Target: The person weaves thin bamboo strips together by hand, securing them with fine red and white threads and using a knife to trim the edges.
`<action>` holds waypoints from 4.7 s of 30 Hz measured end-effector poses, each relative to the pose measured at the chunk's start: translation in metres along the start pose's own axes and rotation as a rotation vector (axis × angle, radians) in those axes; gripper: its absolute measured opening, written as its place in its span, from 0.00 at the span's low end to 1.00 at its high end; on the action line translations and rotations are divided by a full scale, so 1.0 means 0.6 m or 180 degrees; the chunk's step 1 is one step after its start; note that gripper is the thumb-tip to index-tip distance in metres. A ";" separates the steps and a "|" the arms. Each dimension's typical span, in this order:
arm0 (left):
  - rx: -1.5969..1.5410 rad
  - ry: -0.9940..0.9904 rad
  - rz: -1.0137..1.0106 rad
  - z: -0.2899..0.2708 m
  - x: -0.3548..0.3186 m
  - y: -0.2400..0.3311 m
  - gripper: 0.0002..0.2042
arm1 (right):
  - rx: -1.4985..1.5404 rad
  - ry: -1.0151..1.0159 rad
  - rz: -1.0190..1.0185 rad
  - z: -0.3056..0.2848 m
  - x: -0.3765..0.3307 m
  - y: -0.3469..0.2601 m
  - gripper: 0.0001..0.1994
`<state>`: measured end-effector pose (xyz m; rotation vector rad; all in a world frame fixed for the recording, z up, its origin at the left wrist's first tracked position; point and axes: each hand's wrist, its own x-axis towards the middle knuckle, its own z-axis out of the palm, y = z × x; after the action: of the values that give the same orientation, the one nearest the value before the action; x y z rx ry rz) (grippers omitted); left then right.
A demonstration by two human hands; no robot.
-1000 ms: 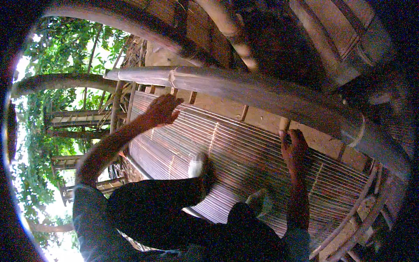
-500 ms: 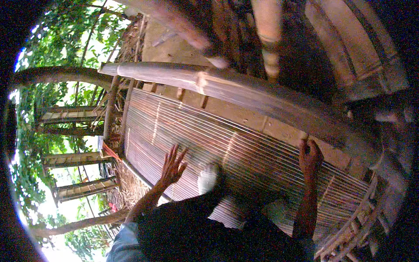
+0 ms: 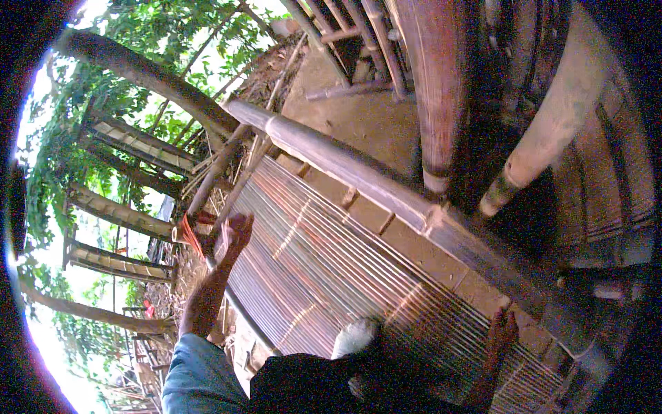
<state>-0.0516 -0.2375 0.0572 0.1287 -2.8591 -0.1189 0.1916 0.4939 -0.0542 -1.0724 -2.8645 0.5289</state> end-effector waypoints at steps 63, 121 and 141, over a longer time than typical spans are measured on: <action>-0.0839 0.1313 -0.0827 -0.188 0.275 -0.184 0.07 | 0.0795 -0.0884 -0.0038 -0.013 -0.002 -0.054 0.28; -0.1789 -0.3514 0.1615 0.123 -0.397 0.535 0.24 | 0.1264 0.0174 -0.0628 -0.287 -0.157 -0.022 0.25; -0.1943 -0.1163 0.2318 -0.073 -0.216 0.535 0.17 | -0.0739 0.0186 -0.0862 -0.332 -0.127 0.242 0.21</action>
<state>0.0601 0.0909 0.0946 -1.1280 -2.8441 -0.9080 0.3714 0.6072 0.0919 -0.6870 -3.0037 0.1496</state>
